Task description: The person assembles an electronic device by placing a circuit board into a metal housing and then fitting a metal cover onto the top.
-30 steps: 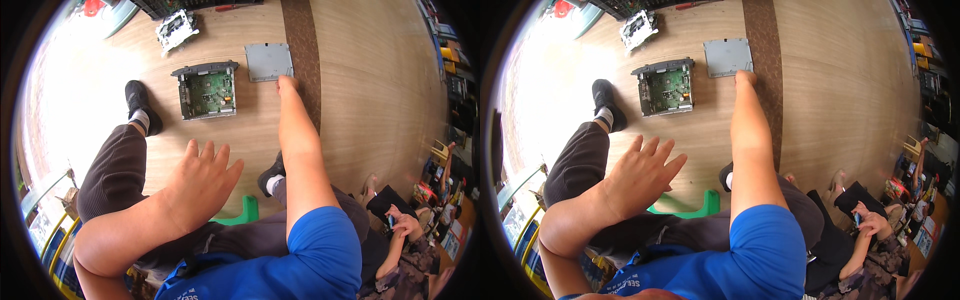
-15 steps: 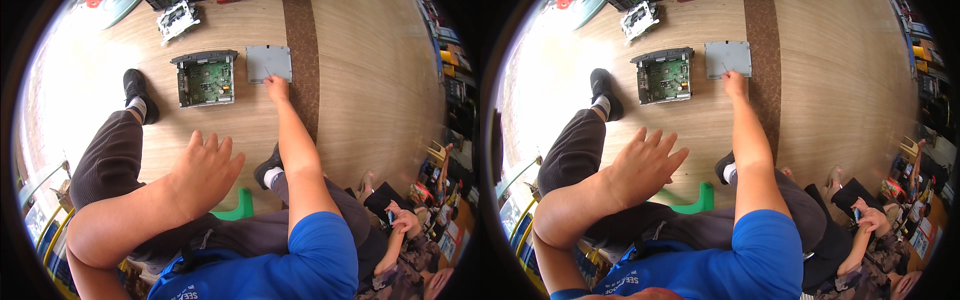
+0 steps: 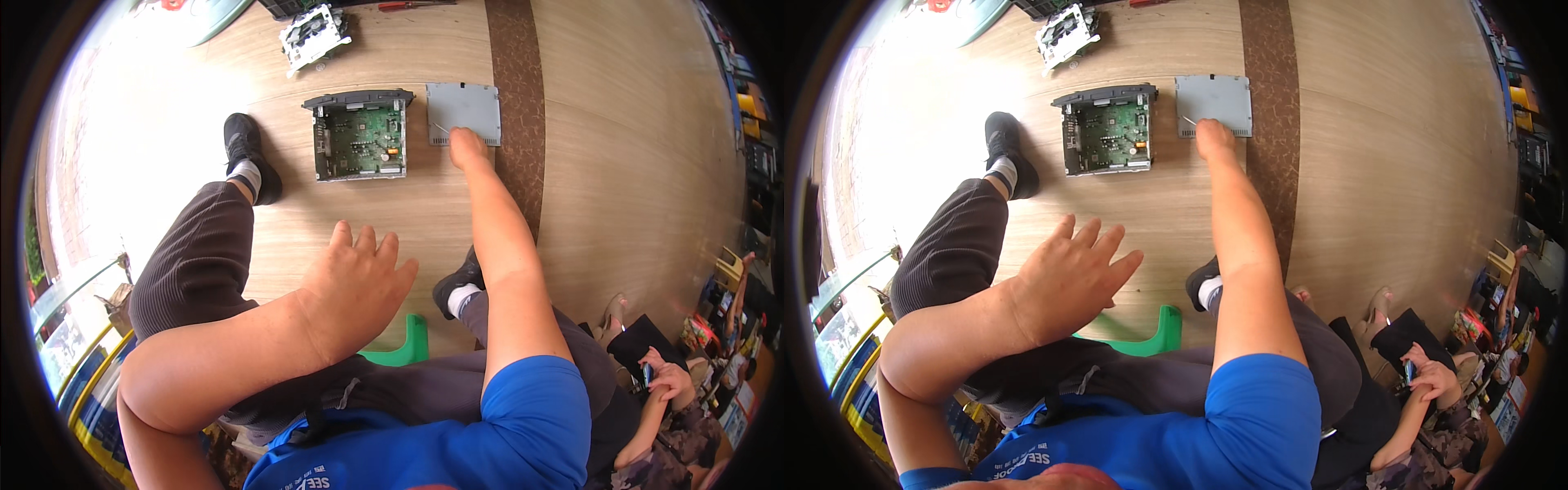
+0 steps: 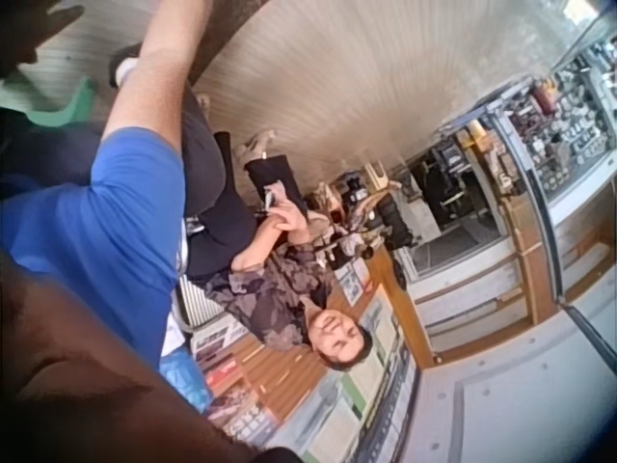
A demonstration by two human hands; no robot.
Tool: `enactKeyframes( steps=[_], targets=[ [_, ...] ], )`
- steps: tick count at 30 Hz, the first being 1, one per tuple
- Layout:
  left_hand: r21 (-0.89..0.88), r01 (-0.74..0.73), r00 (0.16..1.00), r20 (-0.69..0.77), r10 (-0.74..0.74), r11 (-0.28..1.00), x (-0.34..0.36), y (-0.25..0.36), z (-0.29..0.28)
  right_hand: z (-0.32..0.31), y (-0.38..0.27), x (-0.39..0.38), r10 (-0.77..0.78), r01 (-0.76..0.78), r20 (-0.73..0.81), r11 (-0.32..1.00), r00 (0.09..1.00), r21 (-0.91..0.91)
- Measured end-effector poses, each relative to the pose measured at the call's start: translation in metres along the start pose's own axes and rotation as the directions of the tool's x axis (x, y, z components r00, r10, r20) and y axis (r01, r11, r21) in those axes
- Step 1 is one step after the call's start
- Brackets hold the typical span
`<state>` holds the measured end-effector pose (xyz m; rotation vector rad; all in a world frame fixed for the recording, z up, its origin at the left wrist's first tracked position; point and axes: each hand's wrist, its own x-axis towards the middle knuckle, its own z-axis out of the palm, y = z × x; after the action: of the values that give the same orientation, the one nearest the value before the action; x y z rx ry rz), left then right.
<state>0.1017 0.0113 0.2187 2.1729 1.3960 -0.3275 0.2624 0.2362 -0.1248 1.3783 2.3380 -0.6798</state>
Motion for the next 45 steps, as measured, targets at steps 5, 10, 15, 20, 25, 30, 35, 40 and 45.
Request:
enactKeyframes(
  steps=[5,10,15,20,25,30,35,40,45],
  targets=[
    [-0.034,0.033,0.999,0.023,-0.032,0.999,-0.002,-0.002,0.000,0.014,-0.005,0.003,-0.013,0.033,-0.141,0.989,0.990,0.141],
    [-0.046,0.029,1.000,0.012,-0.029,0.998,0.000,-0.002,-0.002,0.015,-0.006,0.004,-0.100,0.108,-0.128,0.992,0.987,0.059],
    [-0.080,0.053,0.998,0.031,-0.051,0.995,-0.002,-0.002,-0.003,0.015,-0.015,0.005,-0.105,0.111,-0.120,0.993,0.987,0.045],
    [-0.041,0.044,0.999,-0.004,-0.044,0.998,0.000,-0.002,0.001,0.019,-0.009,0.009,-0.122,0.127,-0.163,0.992,0.979,0.018],
    [-0.082,0.059,0.998,0.014,-0.058,0.995,-0.002,-0.003,0.000,0.020,-0.008,0.007,-0.128,0.146,-0.144,0.982,0.981,0.121],
    [-0.087,0.055,0.999,0.005,-0.054,0.995,-0.001,-0.003,0.000,0.016,-0.019,0.009,-0.039,0.044,-0.098,0.998,0.994,0.050],
    [-0.069,0.049,0.999,0.014,-0.048,0.996,-0.002,-0.003,0.001,0.000,-0.037,0.008,-0.007,0.006,-0.006,0.999,1.000,-0.051],
    [-0.095,0.053,0.997,0.055,-0.048,0.994,-0.002,0.001,0.008,-0.003,-0.039,0.005,0.018,-0.017,0.016,0.999,1.000,-0.051],
    [-0.048,0.031,0.996,0.085,-0.027,0.998,-0.002,0.005,0.011,0.002,-0.035,0.003,-0.032,0.031,-0.009,0.999,0.999,-0.028]
  ],
)
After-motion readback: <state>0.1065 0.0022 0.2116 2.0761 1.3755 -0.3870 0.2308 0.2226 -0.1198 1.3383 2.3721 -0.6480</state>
